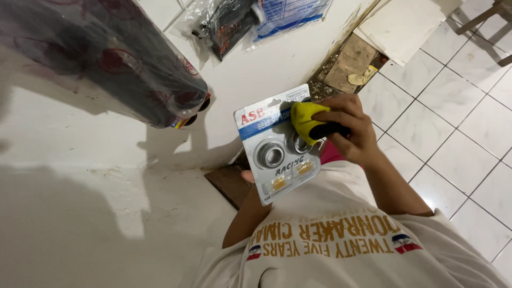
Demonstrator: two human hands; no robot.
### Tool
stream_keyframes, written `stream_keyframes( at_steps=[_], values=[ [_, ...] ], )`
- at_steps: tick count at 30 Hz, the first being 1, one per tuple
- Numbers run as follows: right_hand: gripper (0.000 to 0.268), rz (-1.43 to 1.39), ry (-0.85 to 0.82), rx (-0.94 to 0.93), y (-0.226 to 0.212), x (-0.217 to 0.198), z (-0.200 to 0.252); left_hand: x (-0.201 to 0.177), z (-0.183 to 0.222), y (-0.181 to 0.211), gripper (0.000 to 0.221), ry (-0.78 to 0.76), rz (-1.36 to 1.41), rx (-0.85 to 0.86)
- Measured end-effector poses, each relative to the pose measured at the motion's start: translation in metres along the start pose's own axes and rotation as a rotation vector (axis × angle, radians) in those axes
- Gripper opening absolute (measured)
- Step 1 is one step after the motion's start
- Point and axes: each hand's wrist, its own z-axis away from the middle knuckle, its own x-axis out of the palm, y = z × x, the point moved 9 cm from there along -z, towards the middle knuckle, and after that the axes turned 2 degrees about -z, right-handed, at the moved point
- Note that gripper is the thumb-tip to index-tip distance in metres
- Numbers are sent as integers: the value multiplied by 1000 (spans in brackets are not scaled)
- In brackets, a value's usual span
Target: The person wipes the exterior of a packaged bearing set using a yellow and black cloth, cleaning various sides of the plastic and cardboard packaging by hand.
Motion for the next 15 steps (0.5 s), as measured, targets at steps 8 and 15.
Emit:
stream_keyframes(
  at_steps=[8,15],
  values=[
    [43,-140,-96,-33,-11,13,-4,7,4,-11,53,-22,114,87],
    [36,-234,-165,-17,-3,2,-11,15,-1,-27,50,-42,213,137]
  ],
)
